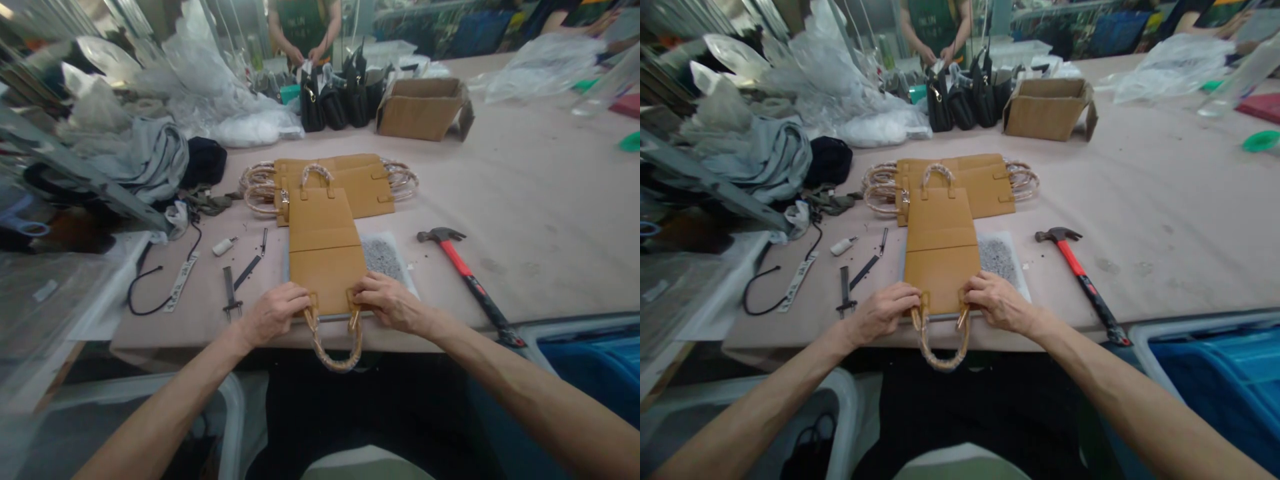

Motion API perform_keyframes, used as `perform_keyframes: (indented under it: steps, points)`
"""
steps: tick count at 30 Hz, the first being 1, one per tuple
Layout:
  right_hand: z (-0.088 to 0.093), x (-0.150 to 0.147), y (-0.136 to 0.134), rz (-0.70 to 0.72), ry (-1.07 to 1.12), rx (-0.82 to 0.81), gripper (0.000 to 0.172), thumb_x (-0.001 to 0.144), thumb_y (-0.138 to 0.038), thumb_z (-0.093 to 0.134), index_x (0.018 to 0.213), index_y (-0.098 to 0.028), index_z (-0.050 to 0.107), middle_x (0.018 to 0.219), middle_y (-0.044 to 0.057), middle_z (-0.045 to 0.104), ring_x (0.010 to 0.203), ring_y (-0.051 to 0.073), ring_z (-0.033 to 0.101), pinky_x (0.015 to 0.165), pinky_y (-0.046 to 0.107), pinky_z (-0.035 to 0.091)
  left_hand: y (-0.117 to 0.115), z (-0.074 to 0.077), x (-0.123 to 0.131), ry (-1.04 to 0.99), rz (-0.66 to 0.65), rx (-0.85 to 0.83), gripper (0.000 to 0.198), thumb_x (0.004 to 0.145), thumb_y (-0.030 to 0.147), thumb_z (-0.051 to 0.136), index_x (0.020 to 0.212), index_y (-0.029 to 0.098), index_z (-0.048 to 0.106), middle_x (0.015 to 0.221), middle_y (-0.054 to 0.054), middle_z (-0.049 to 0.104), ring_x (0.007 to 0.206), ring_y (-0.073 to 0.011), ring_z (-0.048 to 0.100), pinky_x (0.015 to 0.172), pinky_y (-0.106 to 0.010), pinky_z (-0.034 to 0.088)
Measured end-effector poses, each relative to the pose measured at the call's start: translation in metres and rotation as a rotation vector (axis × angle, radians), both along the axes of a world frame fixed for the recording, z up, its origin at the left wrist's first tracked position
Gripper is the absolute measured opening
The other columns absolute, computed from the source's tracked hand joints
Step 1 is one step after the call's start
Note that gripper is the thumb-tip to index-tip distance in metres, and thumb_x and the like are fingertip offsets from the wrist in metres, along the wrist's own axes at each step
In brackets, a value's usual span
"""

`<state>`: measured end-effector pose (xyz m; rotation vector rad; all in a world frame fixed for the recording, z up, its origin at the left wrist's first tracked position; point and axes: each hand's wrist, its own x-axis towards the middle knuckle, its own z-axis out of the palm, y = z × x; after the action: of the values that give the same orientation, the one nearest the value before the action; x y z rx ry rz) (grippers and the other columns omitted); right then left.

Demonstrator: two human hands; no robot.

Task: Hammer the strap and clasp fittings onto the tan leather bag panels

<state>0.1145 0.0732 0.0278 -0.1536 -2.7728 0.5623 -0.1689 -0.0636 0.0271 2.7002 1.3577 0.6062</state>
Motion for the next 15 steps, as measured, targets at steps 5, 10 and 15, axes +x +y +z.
perform_keyframes:
  steps: [5, 10, 15]
  points:
    - [-0.005, -0.002, 0.006, 0.048, 0.084, -0.124, 0.027, 0.086, 0.003, 0.050, 0.083, -0.018, 0.067, 0.095, 0.006, 0.070, 0.088, 0.020, 0.053, 0.079, 0.032, 0.043, -0.010, -0.017, -0.010, -0.117, -0.025, 0.105, 0.033, 0.091, 0.002, 0.045, 0.104, 0.019, 0.070, 0.118, -0.012, 0.072, 0.112, -0.0215, 0.066, 0.098, -0.039, 0.059]
    - [-0.008, -0.002, 0.007, 0.092, 0.083, -0.084, 0.031, 0.080, 0.006, 0.047, 0.084, -0.018, 0.067, 0.100, 0.007, 0.071, 0.092, 0.021, 0.052, 0.084, 0.036, 0.045, -0.016, -0.030, 0.002, -0.149, 0.079, 0.204, 0.035, 0.092, 0.002, 0.047, 0.114, 0.018, 0.069, 0.118, -0.013, 0.073, 0.114, -0.0221, 0.068, 0.099, -0.040, 0.061]
    - [-0.008, 0.003, -0.008, -0.022, 0.087, -0.054, 0.033, 0.089, -0.003, 0.046, 0.100, -0.019, 0.072, 0.115, 0.009, 0.071, 0.106, 0.022, 0.057, 0.100, 0.045, 0.046, -0.031, -0.036, 0.011, -0.163, 0.160, 0.142, 0.038, 0.091, 0.004, 0.051, 0.125, 0.015, 0.065, 0.140, -0.020, 0.062, 0.142, -0.0297, 0.051, 0.112, -0.050, 0.054]
